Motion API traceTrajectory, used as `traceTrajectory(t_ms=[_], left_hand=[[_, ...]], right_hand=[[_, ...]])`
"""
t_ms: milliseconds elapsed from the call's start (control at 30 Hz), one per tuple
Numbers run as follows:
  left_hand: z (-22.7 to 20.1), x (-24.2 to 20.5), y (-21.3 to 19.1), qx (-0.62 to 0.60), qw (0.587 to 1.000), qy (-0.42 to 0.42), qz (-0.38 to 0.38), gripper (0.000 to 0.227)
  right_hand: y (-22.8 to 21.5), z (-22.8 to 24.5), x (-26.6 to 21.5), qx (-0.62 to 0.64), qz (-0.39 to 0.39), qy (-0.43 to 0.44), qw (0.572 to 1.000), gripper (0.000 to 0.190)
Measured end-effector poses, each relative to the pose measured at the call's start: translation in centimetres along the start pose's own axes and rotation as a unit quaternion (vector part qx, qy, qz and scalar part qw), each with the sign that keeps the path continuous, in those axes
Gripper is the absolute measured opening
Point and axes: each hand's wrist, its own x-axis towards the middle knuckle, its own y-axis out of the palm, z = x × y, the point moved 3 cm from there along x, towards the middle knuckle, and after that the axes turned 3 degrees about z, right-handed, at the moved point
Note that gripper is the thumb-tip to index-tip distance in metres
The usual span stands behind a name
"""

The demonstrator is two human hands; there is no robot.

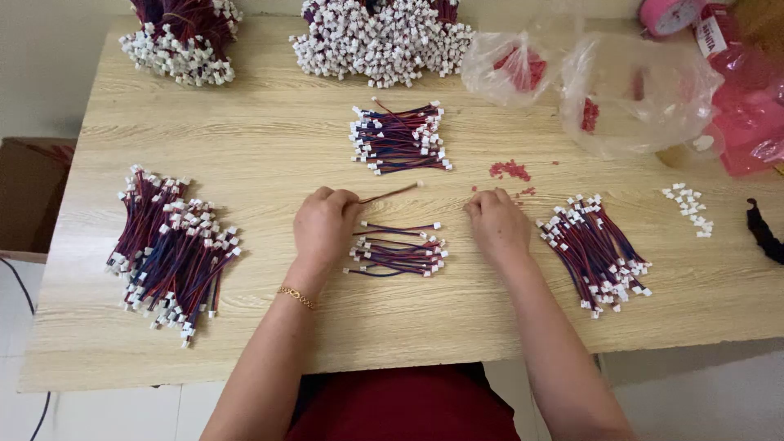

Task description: Bundle and organize small wire harnesses with connectors on a wooden table

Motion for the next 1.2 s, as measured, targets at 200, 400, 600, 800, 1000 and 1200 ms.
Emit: traceTrajectory(t_ms=[200,400,600,800,1000,1200], left_hand=[[-0.6,-1.3,-2.4,-0.181,0.983,-0.040,0.009,0.015],[-0.8,-3.2,-2.1,-0.458,0.881,-0.116,-0.009,0.016],[-1.3,-4.4,-0.4,-0.568,0.810,-0.143,-0.004,0.016],[-2.6,-4.9,-0.4,-0.586,0.801,-0.116,-0.038,0.016],[-2.4,-5.1,0.3,-0.587,0.802,-0.094,-0.058,0.010],[-3.4,-5.5,-0.8,-0.581,0.804,-0.100,-0.072,0.011]], right_hand=[[-0.4,-1.3,-0.5,0.126,-0.044,-0.017,0.991,0.015],[2.0,-4.8,-0.3,0.339,-0.092,-0.010,0.936,0.009],[1.1,-1.7,-1.9,0.539,-0.025,-0.020,0.841,0.014],[-1.4,6.3,-5.2,0.597,0.041,-0.086,0.797,0.013],[-0.1,9.3,-5.1,0.597,0.070,-0.108,0.792,0.013],[0.7,10.6,-5.8,0.605,0.099,-0.093,0.785,0.011]])
